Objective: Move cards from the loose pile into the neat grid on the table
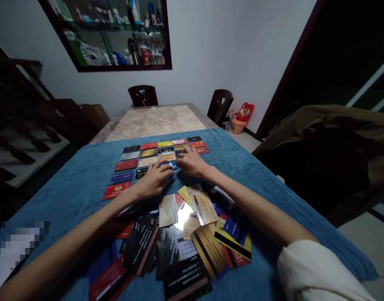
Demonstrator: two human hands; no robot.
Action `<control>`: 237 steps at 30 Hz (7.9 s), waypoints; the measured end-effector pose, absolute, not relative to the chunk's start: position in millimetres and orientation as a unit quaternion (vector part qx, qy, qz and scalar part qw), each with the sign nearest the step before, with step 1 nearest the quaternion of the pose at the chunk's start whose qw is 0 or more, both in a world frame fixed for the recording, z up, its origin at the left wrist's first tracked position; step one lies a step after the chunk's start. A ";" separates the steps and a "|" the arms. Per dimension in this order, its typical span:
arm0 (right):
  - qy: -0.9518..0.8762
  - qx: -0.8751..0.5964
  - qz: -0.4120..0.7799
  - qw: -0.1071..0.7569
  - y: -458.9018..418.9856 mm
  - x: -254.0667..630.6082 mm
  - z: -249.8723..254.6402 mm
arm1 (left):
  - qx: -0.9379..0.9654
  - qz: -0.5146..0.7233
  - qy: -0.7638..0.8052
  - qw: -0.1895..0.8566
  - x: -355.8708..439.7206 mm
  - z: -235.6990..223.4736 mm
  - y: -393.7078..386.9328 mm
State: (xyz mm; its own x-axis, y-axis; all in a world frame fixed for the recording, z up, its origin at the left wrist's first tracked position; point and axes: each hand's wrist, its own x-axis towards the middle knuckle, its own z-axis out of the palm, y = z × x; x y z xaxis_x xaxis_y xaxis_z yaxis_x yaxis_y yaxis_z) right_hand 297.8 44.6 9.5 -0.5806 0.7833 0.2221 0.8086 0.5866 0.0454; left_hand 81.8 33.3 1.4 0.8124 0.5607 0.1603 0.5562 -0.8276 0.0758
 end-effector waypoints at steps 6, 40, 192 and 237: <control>-0.890 -0.433 -0.049 0.130 6.3 316.1 -4.2 | 0.971 0.102 0.212 0.032 104.2 3.2 -13.7; -0.915 -0.340 0.106 0.191 -57.9 341.2 -17.7 | 0.979 0.020 0.198 -0.042 110.8 3.3 -55.0; -0.833 -0.386 0.004 0.395 -64.5 320.4 -40.2 | 0.917 0.156 0.368 -0.015 104.8 9.4 -66.0; -0.840 -0.389 -0.175 0.334 -63.7 297.3 -36.6 | 0.843 0.309 0.405 0.172 67.8 -12.0 -39.8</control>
State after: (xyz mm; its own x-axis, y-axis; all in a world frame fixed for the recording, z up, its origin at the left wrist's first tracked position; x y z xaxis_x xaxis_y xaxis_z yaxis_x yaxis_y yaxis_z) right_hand 297.3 -63.7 -36.6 -0.4740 0.5369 0.6979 0.7708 0.6361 0.0341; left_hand 67.8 -39.8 -12.0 0.4811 0.7887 0.3827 0.5760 -0.6135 0.5402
